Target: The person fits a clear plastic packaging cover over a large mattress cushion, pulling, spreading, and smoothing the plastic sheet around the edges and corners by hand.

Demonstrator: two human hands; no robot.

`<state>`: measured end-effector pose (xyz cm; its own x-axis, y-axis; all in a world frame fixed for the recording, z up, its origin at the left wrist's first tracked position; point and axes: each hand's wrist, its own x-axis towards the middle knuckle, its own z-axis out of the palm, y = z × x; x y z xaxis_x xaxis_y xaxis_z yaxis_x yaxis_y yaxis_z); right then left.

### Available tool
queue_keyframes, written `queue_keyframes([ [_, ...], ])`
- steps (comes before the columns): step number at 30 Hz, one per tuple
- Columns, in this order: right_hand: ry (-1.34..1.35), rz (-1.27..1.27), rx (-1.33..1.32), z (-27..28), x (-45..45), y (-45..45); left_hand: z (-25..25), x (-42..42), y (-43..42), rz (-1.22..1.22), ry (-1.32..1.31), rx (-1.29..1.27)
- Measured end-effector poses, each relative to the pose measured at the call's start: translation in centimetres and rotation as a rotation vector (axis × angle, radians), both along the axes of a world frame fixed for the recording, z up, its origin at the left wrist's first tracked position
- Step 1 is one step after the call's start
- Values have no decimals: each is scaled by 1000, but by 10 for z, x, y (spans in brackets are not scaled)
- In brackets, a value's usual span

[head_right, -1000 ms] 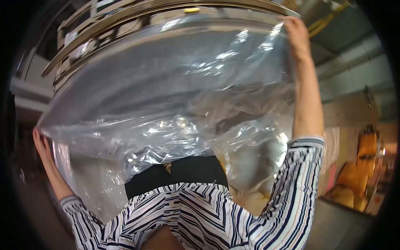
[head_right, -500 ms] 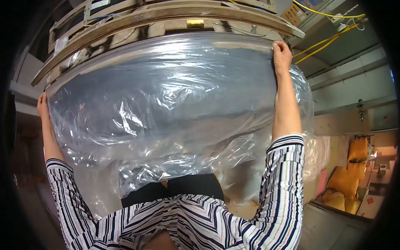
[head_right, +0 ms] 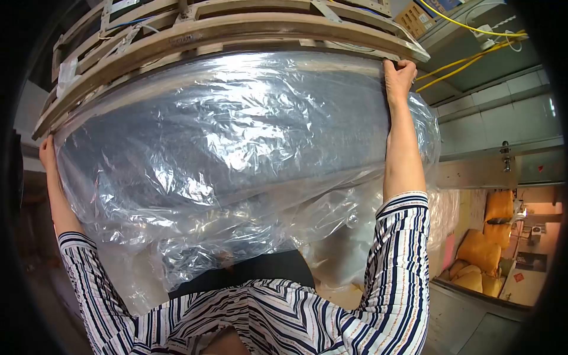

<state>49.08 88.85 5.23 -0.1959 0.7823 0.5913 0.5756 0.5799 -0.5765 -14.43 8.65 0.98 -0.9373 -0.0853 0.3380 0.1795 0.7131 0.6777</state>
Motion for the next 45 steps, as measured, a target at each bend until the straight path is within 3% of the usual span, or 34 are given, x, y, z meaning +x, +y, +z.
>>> queue_keyframes([
  [2, 45, 6, 18, -1, 2, 8, 0, -13, -12, 79, 43, -125],
  [5, 156, 38, -21, -1, 3, 8, -22, -48, -47, -90, 87, 144],
  [11, 324, 78, -170, 0, -2, 7, -22, -41, -44, -44, 73, -12],
  [13, 250, 63, -263, 0, 0, 15, -14, -30, -32, -109, 18, -52],
  [15, -64, 161, -258, 13, 11, 6, 2, 8, -19, -285, -81, -78],
  [17, -525, 167, -13, 36, 29, -24, 44, 32, -32, -312, -38, 89],
  [18, -758, 166, 116, 45, 38, -40, 66, 58, -34, -257, 111, 55],
  [20, -556, 417, -252, 53, 47, -61, 91, 64, -75, -263, 25, 119],
  [21, -445, 536, -440, 54, 52, -73, 101, 65, -95, -221, -104, 21],
  [23, -301, 670, -591, 54, 55, -111, 73, 14, -183, -180, -104, -204],
  [25, -178, 777, -663, 59, 53, -143, 100, 79, -134, 142, 65, -1020],
  [26, -136, 814, -668, 63, 51, -156, 131, 154, -39, 281, 94, -1184],
  [27, -98, 851, -668, 67, 50, -166, 128, 164, -12, 130, 270, -1059],
  [28, -120, 837, -695, 72, 54, -172, 113, 128, 1, -172, 369, -854],
  [30, -91, 898, -666, 76, 58, -184, 120, 240, 160, -636, 128, -134],
  [32, -77, 936, -636, 83, 61, -194, 136, 366, 286, -914, 28, -135],
  [35, -127, 930, -496, 89, 68, -210, 116, 468, 397, -1185, 346, -55],
  [37, -231, 888, -271, 93, 79, -223, 99, 501, 446, -1449, -101, 160],
  [38, -286, 864, -115, 91, 89, -227, 91, 500, 454, -1456, -148, 218],
  [40, -574, 684, -102, 67, 141, -219, 72, 494, 464, -1462, -267, 322],
  [41, -715, 594, -99, 50, 177, -212, 62, 479, 456, -1357, -305, 296],
  [43, -1036, 443, -113, 0, 277, -194, 59, 449, 424, -1180, -125, 137],
  [44, -1385, 317, -177, -8, 323, -187, 57, 432, 405, -1095, -81, 140],
  [45, -1431, 271, -182, -29, 389, -169, 61, 413, 383, -1011, -160, 79],
])
